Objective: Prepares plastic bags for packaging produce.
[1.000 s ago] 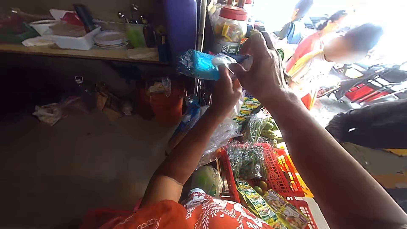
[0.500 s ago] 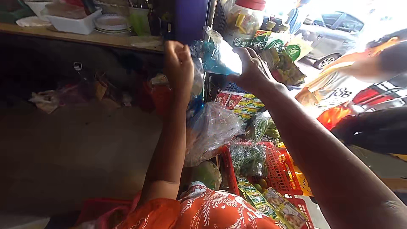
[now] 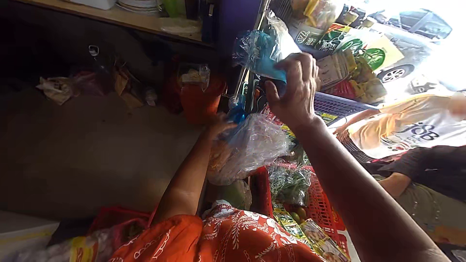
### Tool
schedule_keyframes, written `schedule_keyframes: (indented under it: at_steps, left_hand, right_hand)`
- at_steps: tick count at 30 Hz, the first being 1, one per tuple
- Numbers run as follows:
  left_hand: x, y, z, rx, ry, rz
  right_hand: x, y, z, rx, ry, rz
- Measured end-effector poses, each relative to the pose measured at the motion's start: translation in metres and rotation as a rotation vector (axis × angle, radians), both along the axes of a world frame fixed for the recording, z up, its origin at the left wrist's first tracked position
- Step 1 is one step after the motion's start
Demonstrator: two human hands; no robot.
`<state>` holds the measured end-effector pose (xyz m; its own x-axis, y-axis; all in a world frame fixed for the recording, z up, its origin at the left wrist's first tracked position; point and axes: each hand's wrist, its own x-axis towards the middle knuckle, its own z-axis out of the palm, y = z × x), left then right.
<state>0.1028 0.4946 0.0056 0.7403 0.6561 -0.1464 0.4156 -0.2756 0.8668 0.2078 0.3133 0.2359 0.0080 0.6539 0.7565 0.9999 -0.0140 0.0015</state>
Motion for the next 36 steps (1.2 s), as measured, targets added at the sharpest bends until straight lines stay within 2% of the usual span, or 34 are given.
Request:
schedule_keyframes:
  at_steps: [2, 4, 7, 11, 17, 23, 27, 30, 32, 36]
  left_hand:
    - [0.001, -0.013, -0.014, 0.078, 0.027, -0.025]
    - [-0.007, -0.033, -0.014, 0.140, 0.015, 0.051]
    - [-0.025, -0.068, -0.022, 0.219, -0.095, 0.197]
    - [-0.036, -0.101, -0.033, 0.155, -0.171, 0.223]
    - [-0.035, -0.109, -0.039, 0.146, -0.252, 0.157]
    - [-0.039, -0.119, -0.043, 0.254, -0.287, 0.095]
    - [-0.043, -0.121, -0.042, 0.232, -0.275, 0.053]
    - [-0.042, -0.121, -0.047, 0.229, -0.278, 0.038]
    - [-0.041, -0.121, -0.051, 0.228, -0.258, 0.037]
    - [-0.041, -0.121, -0.051, 0.231, -0.221, 0.023]
  right_hand:
    - [-0.012, 0.003, -0.016, -0.102, 0.046, 0.135]
    - [-0.015, 0.011, -0.034, -0.247, 0.195, 0.155]
    - [-0.005, 0.026, -0.060, -0.301, 0.395, 0.071]
    - [-0.004, 0.045, -0.083, -0.524, 0.608, -0.065]
    - [-0.009, 0.097, -0.121, -0.703, 0.538, -0.098]
    - [-0.006, 0.144, -0.155, -1.182, 0.310, -0.346]
    - [-0.004, 0.160, -0.167, -1.219, 0.289, -0.402]
    - [0.006, 0.175, -0.172, -1.349, 0.259, -0.302]
    - [0.003, 0.183, -0.168, -1.381, 0.217, -0.307]
    - [-0.005, 0.187, -0.150, -1.115, 0.327, -0.518]
